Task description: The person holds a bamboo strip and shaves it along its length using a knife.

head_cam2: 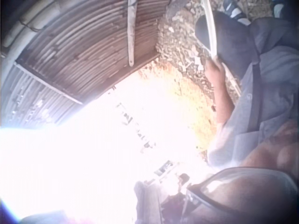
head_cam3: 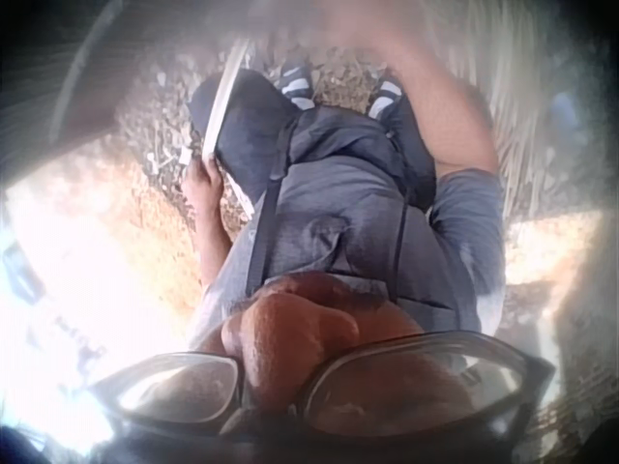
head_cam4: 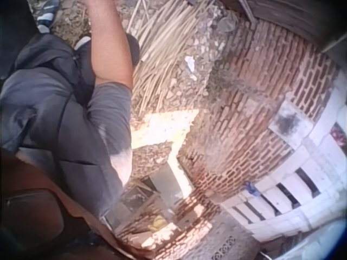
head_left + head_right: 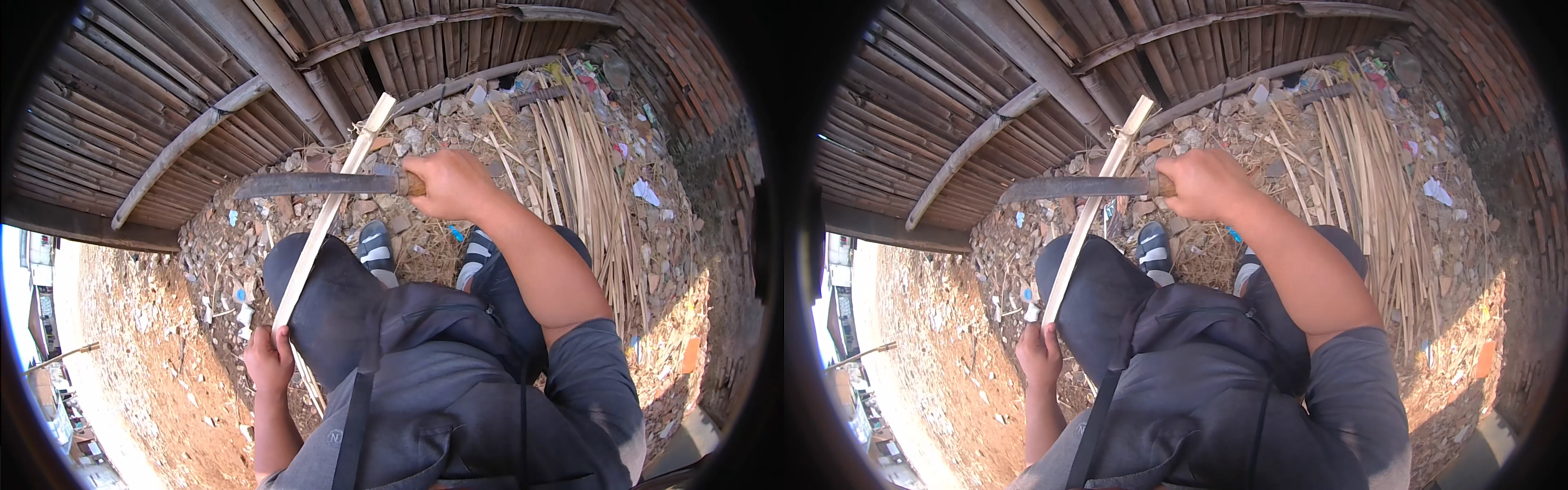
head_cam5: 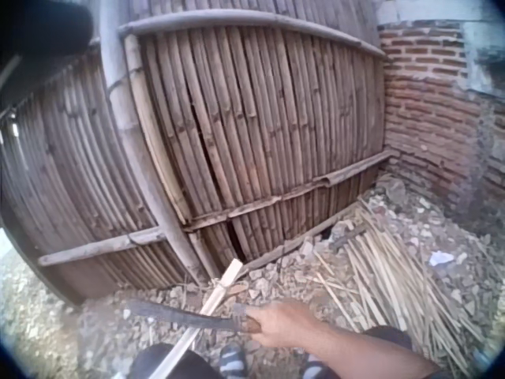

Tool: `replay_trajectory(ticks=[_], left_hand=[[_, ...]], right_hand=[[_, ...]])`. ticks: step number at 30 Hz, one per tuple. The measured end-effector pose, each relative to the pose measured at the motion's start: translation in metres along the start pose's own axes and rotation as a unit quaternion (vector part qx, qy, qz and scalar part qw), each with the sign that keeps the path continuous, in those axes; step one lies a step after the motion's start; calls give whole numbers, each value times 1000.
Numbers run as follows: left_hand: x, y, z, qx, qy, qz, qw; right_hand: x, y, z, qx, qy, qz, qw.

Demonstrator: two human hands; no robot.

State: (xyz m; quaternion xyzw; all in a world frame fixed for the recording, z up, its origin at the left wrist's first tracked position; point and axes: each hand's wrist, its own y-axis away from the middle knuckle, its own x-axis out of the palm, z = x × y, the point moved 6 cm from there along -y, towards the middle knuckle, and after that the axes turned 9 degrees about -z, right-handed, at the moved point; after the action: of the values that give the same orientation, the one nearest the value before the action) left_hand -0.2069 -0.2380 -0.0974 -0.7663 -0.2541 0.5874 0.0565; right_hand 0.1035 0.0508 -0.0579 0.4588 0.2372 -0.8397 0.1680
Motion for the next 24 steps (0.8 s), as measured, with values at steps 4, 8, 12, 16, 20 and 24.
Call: replay_trajectory(ticks=[4, 8, 12, 16, 20, 24], left_hand=[[-5, -4, -16, 15, -14, 3, 1000], [3, -7, -17, 15, 5, 16, 1000], [-1, -14, -22, 28, 16, 32, 999], [5, -10, -22, -6, 33, 52, 998], [8, -18, -25, -11, 8, 48, 999], [9, -13, -19, 18, -13, 36, 999]], right_hand=[[28, 5, 28, -106, 79, 78, 988], [28, -10, -60, 142, -50, 16, 989], [14, -12, -56, 128, 14, -12, 992], [14, -6, -28, 66, 24, -2, 998], [25, 3, 0, -26, 81, 60, 995], [36, 3, 25, -112, 89, 58, 988]])
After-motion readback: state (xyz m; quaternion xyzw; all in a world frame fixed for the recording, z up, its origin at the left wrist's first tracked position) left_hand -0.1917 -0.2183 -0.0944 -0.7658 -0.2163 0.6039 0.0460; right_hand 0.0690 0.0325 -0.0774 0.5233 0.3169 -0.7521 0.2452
